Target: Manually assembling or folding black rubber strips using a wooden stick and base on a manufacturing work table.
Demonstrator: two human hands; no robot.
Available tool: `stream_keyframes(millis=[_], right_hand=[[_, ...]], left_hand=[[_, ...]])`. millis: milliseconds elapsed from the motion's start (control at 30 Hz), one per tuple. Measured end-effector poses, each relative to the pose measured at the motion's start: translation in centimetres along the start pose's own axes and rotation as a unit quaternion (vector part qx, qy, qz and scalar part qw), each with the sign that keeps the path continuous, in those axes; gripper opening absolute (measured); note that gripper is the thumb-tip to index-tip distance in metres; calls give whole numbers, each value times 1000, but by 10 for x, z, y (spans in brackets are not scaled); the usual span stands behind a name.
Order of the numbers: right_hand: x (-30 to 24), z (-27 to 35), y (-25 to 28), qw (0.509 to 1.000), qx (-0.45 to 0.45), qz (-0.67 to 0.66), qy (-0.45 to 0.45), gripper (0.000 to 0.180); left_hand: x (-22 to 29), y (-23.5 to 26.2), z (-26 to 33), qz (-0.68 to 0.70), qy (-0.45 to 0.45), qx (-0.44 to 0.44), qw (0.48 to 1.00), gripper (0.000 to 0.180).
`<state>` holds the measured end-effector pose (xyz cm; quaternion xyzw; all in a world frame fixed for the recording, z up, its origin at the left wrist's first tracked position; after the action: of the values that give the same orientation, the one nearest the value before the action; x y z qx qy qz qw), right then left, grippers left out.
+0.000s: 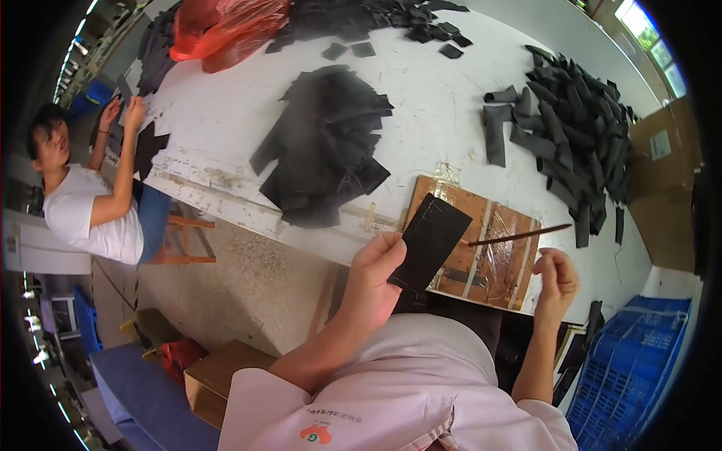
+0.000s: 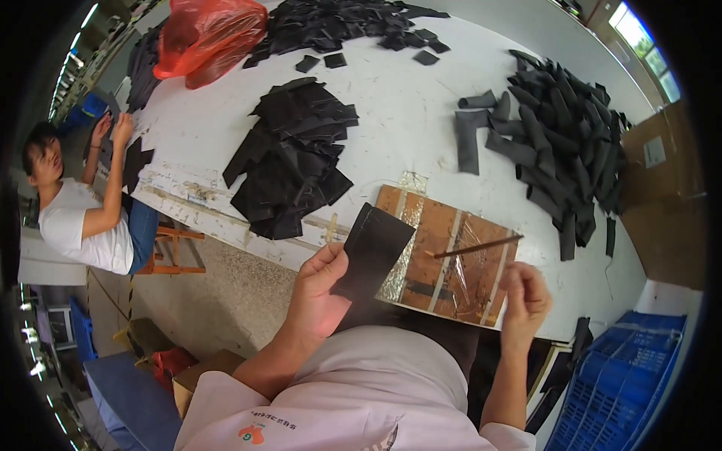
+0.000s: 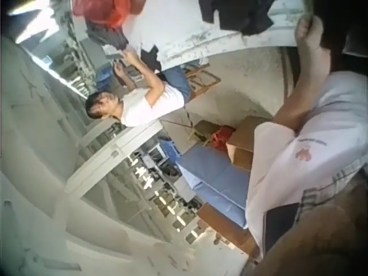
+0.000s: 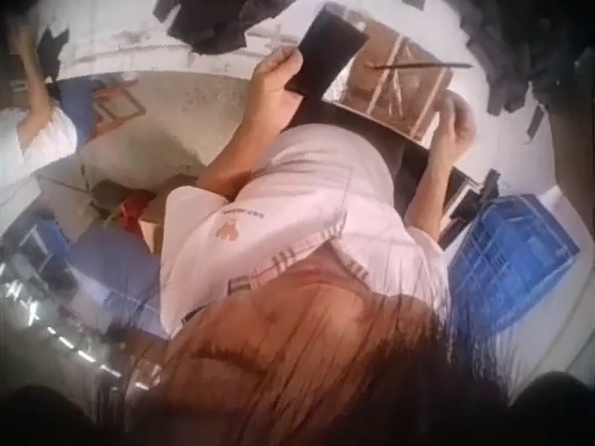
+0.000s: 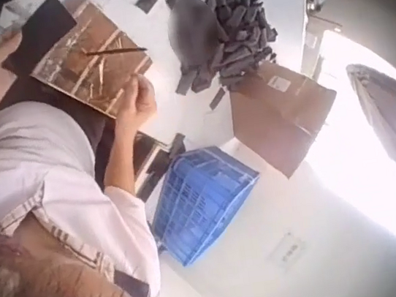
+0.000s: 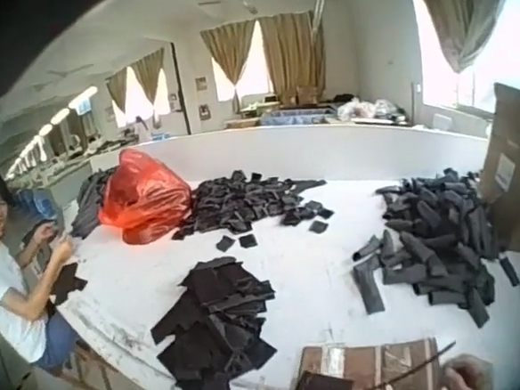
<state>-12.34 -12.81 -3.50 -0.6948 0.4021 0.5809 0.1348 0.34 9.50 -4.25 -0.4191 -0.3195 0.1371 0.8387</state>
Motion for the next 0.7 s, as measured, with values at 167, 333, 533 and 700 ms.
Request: stream_keyframes(millis=[167, 333, 533, 700], right_hand=[[-37, 38, -43, 975, -149, -147, -71, 15], [-39, 56, -69, 917, -171, -305, -194, 10], [-27, 60, -69, 940, -115, -282, -157, 14], [-29, 44, -46, 960, -256, -108, -39, 14]], left_hand=[[-20, 8, 2, -21, 69, -57, 996, 10], [-34, 15, 12, -71, 57, -93, 991, 8], [-45, 28, 21, -136, 27, -107, 985, 15], [-22, 12, 17, -171, 50, -129, 975, 23]])
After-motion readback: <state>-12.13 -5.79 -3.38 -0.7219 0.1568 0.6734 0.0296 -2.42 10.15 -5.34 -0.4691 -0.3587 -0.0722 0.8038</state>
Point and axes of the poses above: each hand's wrist, its own z-axis away from the middle knuckle, its own y-axis out of the back of the hand, x = y × z, the point moved 1 cm from there along -z, towards the middle knuckle, and after that the axes turned 6 degrees about y, right-handed, at the moved point
